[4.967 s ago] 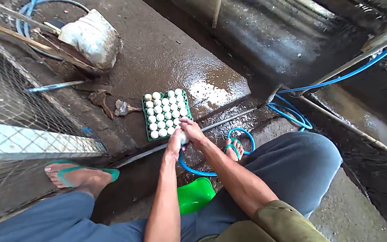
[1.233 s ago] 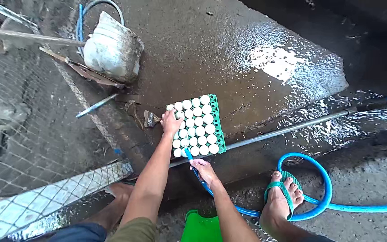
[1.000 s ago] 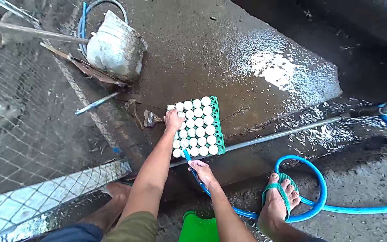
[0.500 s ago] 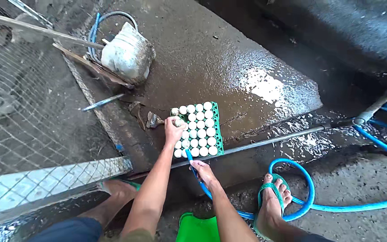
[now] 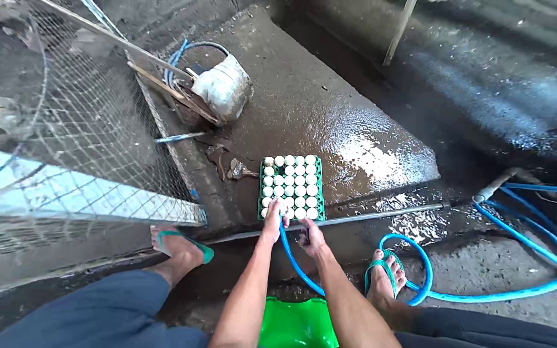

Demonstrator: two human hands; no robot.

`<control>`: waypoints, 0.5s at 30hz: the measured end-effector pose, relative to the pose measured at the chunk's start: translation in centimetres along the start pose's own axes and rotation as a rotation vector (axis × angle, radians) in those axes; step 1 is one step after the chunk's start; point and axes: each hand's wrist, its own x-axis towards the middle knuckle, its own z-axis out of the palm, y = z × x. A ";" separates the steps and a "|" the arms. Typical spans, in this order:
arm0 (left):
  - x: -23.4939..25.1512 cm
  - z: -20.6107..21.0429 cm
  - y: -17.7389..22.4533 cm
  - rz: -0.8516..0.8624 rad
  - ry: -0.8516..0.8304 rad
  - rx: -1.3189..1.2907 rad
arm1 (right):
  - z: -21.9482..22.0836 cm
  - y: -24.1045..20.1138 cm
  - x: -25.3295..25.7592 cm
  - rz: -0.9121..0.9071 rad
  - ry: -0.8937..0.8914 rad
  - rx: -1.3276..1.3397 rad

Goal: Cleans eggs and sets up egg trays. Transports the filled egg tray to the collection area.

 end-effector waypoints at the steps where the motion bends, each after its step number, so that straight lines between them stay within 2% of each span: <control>1: -0.6 0.2 0.2 0.024 -0.023 -0.007 | 0.2 -0.9 -0.7 -0.046 -0.047 0.080; 3: -1.9 0.8 0.5 0.037 -0.056 -0.016 | 1.1 -2.8 -2.0 -0.172 -0.222 0.174; 5: -3.5 1.6 1.0 -0.005 -0.054 -0.014 | 2.3 -4.3 -3.8 -0.319 -0.294 0.067; 8: -5.7 2.9 1.7 -0.083 -0.023 -0.054 | 3.0 -5.3 -6.6 -0.579 -0.207 -0.480; 11: -7.1 3.3 1.8 -0.088 -0.033 -0.112 | 3.2 -5.6 -9.3 -0.746 0.026 -1.113; 13: -8.0 3.5 2.0 -0.080 -0.081 -0.116 | 3.1 -5.4 -10.2 -0.803 0.168 -1.284; 15: -8.8 3.9 2.3 -0.085 -0.130 -0.097 | 2.8 -6.0 -10.7 -0.811 0.188 -1.276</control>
